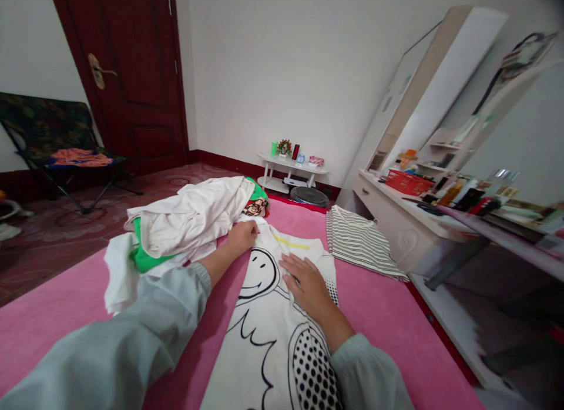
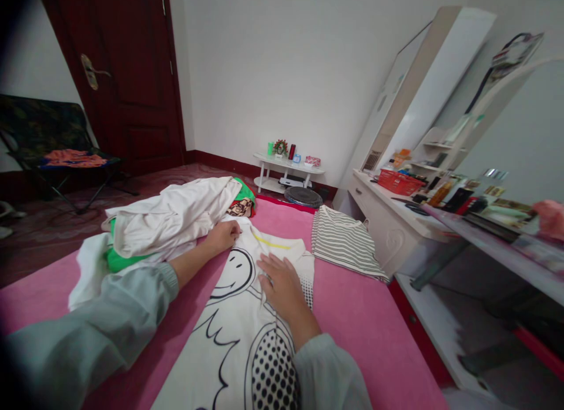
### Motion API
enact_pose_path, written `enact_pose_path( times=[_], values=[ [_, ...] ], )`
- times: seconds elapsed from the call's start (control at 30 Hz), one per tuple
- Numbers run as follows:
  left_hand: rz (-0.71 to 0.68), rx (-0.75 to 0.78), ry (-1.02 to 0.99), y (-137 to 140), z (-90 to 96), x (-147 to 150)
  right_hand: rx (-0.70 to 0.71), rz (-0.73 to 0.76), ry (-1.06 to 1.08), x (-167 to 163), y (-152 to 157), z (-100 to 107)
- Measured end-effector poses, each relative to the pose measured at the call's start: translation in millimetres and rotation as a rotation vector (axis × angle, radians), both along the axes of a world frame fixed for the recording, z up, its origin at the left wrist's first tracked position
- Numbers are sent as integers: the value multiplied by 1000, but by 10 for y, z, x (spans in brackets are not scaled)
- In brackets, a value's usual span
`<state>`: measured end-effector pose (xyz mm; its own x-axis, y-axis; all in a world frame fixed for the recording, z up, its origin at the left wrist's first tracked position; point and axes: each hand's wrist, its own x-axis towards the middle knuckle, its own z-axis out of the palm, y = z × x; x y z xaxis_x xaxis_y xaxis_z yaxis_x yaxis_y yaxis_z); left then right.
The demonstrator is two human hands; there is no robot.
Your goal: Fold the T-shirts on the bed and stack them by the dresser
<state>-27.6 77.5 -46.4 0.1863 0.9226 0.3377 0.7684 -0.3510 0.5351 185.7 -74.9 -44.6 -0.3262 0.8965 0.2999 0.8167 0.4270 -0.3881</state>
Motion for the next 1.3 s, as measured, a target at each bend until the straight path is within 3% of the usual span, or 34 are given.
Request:
enact_pose_path(
  times=[0.13, 0.2, 0.3, 0.37, 0.57, 0.8, 0.97, 1.1, 1.2, 1.3],
  values=[
    [-5, 115, -18, -260, 139, 95, 5, -2, 6, -11, -19, 22],
    [-105, 178, -27, -442, 169, 209, 8, -1, 9, -18, -27, 37],
    [-319, 206, 1, -690, 89, 396, 10, -8, 12, -25, -35, 50],
    [-370, 193, 40, -782, -14, 475, 12, -17, 22, -25, -38, 47],
    [-367, 166, 168, -764, -191, 473, 44, -13, 124, 7, 3, 3],
    [-356, 102, 236, -768, -178, 489, 19, 0, 127, 22, 9, 0],
    [-388, -40, 281, -887, -120, 377, -115, -46, 27, 13, -88, 61],
    [-409, -131, 305, -1256, -12, 183, -260, -141, 47, -49, -356, 198],
    [-502, -73, 287, -1722, 31, -39, -179, -229, 71, -106, -816, 214],
    [-672, -23, 314, -2134, 18, -321, -87, -116, -9, -60, -1403, 97]
  ],
)
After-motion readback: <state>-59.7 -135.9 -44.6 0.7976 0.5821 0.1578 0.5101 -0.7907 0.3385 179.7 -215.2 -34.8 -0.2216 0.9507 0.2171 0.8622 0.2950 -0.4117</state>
